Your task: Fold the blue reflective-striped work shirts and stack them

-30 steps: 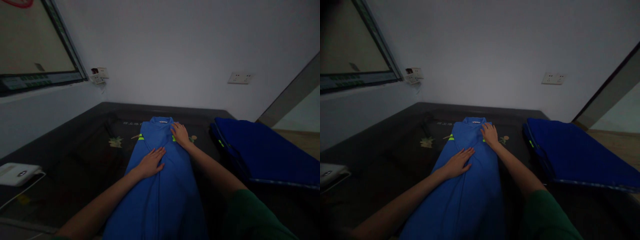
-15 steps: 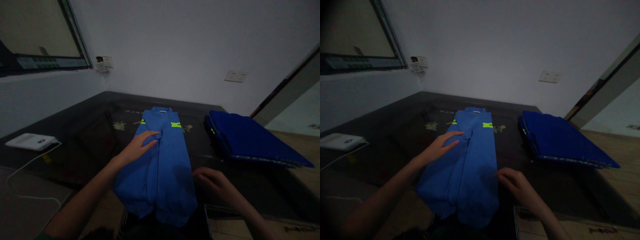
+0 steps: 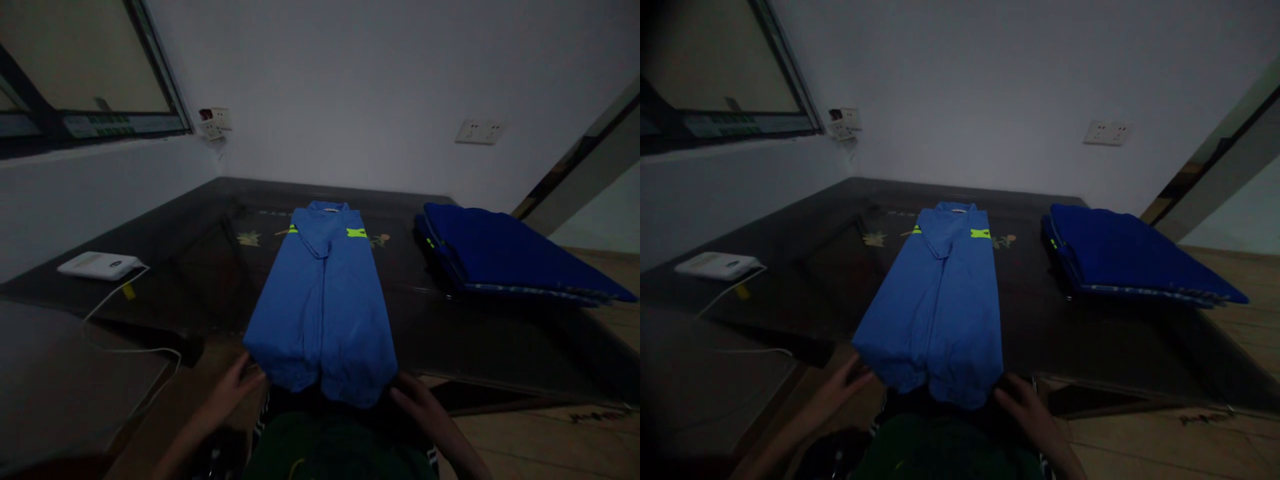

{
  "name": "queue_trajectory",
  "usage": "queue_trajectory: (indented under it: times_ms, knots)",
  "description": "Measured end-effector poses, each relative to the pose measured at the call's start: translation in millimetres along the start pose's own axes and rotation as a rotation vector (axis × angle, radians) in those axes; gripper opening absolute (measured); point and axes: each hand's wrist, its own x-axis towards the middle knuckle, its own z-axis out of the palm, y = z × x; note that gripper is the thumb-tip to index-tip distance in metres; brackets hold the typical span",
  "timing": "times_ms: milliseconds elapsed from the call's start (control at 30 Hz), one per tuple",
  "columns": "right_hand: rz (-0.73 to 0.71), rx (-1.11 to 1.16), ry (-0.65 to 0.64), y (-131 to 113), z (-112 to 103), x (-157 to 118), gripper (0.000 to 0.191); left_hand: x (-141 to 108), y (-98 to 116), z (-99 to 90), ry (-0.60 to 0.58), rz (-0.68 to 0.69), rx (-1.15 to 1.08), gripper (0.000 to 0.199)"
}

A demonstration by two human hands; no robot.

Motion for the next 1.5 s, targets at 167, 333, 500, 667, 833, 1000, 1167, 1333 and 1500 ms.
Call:
queue_trajectory:
  times_ms: [167,333,500,667,833,1000,1167,1333,1500]
  knots:
    - [0.004,0.465,0.052,-5.7,27.2,-10.1,0.062,-11.8,14.4,14.6,0.01,-0.073,-0.181,0.07]
    - [-0.039,0.725,-0.043,-27.4,37.8,-32.0,0.041,-47.4,26.8,9.5,0.023,-0.144,-0.377,0.08]
    - [-0.024,0.809,0.038,-52.7,39.8,-48.8,0.054,-67.9,44.2,10.7,0.115,-0.089,-0.435,0.089]
    - [-0.029,0.67,0.198,-70.2,28.1,-65.4,0.059,-80.8,55.8,-4.1,0.054,-0.01,-0.186,0.046]
    - [-0.153,0.258,0.222,-66.7,-10.2,-72.2,0.034,-83.3,61.3,-27.7,-0.098,0.138,-0.031,0.041]
    - [-0.29,0.156,0.167,-79.8,-38.4,-65.3,0.032,-73.4,77.7,-41.0,-0.103,0.355,0.243,0.029]
    - [-0.571,0.084,0.148,-101.5,-51.3,-47.7,0.022,-56.6,94.7,-46.6,-0.174,0.618,0.249,0.029]
    - [-0.834,-0.075,0.247,-116.7,-60.0,-35.9,0.02,-49.8,98.9,-47.4,-0.191,0.706,0.257,0.03]
    - [-0.828,-0.022,0.114,-126.0,-61.2,-39.0,0.028,-51.8,117.0,-44.8,0.026,0.785,0.328,0.012]
